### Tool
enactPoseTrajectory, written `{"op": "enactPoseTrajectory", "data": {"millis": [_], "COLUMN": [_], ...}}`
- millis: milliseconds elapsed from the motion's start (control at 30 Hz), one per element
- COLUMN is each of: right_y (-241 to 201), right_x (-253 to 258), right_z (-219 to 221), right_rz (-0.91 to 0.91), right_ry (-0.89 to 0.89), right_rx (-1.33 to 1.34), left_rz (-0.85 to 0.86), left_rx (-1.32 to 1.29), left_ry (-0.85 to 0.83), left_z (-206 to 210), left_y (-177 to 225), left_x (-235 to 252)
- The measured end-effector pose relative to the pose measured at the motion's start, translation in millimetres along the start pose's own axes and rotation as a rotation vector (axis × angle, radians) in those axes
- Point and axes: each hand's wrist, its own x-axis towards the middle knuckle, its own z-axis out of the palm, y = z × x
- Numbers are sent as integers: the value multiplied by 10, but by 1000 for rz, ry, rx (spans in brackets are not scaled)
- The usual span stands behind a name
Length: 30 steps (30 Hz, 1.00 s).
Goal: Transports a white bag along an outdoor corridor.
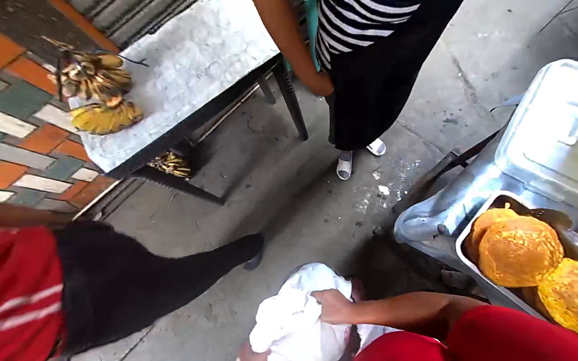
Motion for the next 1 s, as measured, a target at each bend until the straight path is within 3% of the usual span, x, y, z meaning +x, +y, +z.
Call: {"op": "enactPoseTrajectory", "data": {"millis": [133, 267, 467, 667, 800, 1000], "right_y": [110, 352, 278, 206, 311, 745], "right_x": [-156, -231, -406, -464, -658, -875], "right_z": [-525, -1016, -1998, -2829, -3283, -3727], "right_rz": [40, 87, 67, 114, 140, 189], "right_ry": [129, 307, 845, 1403, 1677, 1902], "right_rx": [23, 64, 161, 276, 352, 499], "left_rz": [171, 570, 893, 1222, 1329, 1383], "left_rx": [-15, 73, 53, -114, -137, -56], "left_ry": [-60, -44, -174, -423, -580, -727], "left_z": [99, 348, 406, 575, 863, 1510], "left_y": [712, 1355, 2842, 4283, 5244, 6403], "left_x": [302, 670, 1262, 1819, 1838, 1652]}}
